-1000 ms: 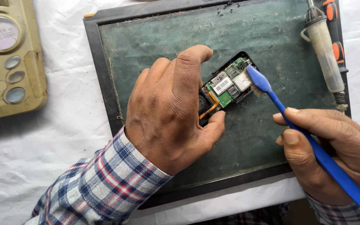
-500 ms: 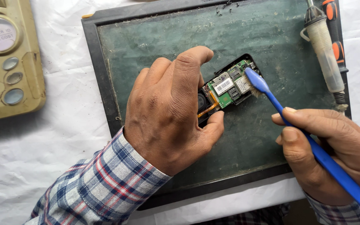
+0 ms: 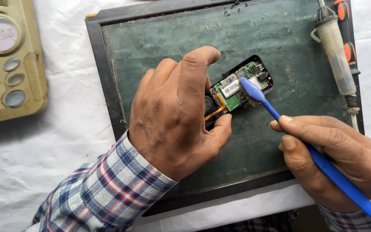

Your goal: The person holds a disassembled mobile phone on a work mat and brushes its exposed circuit board with a toothbrush, then uses a soldering iron to touch and work on the board's components, alternating between brushing and soldering-iron contact on different parts of the board.

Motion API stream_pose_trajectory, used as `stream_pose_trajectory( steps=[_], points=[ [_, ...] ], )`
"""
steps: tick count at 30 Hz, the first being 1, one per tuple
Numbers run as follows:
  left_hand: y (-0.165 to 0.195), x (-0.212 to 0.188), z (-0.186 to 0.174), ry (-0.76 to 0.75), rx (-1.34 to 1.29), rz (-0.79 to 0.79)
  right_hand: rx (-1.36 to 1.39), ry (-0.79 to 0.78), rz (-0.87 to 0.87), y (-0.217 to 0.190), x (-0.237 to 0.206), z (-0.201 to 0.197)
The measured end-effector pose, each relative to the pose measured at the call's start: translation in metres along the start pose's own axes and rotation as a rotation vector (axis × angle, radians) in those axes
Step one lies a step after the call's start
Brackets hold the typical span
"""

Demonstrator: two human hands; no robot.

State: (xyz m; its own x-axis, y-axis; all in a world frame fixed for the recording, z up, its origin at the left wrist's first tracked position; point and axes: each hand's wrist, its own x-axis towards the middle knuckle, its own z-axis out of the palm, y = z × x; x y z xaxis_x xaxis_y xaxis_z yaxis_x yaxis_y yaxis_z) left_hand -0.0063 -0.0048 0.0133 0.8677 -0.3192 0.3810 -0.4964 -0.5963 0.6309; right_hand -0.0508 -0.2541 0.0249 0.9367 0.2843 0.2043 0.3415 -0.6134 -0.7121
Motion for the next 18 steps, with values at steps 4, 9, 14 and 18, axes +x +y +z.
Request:
stream_pose_trajectory(
  steps=[4,9,14,18],
  points=[
    [-0.0001,0.0006,0.0005,0.001,-0.006,0.003,-0.018,0.039,0.059,0.0011,-0.0003,0.0005],
    [-0.0003,0.0008,-0.0002,-0.002,-0.015,0.001,-0.036,0.044,0.061,0.0015,0.0007,0.0001],
    [0.0000,0.0002,0.0000,0.000,-0.011,-0.002,-0.031,0.055,0.064,-0.0008,0.0005,0.0017],
    [0.0000,0.0006,-0.0001,-0.001,-0.007,-0.006,-0.010,0.031,0.025,-0.0011,-0.0006,0.0010]
  ],
)
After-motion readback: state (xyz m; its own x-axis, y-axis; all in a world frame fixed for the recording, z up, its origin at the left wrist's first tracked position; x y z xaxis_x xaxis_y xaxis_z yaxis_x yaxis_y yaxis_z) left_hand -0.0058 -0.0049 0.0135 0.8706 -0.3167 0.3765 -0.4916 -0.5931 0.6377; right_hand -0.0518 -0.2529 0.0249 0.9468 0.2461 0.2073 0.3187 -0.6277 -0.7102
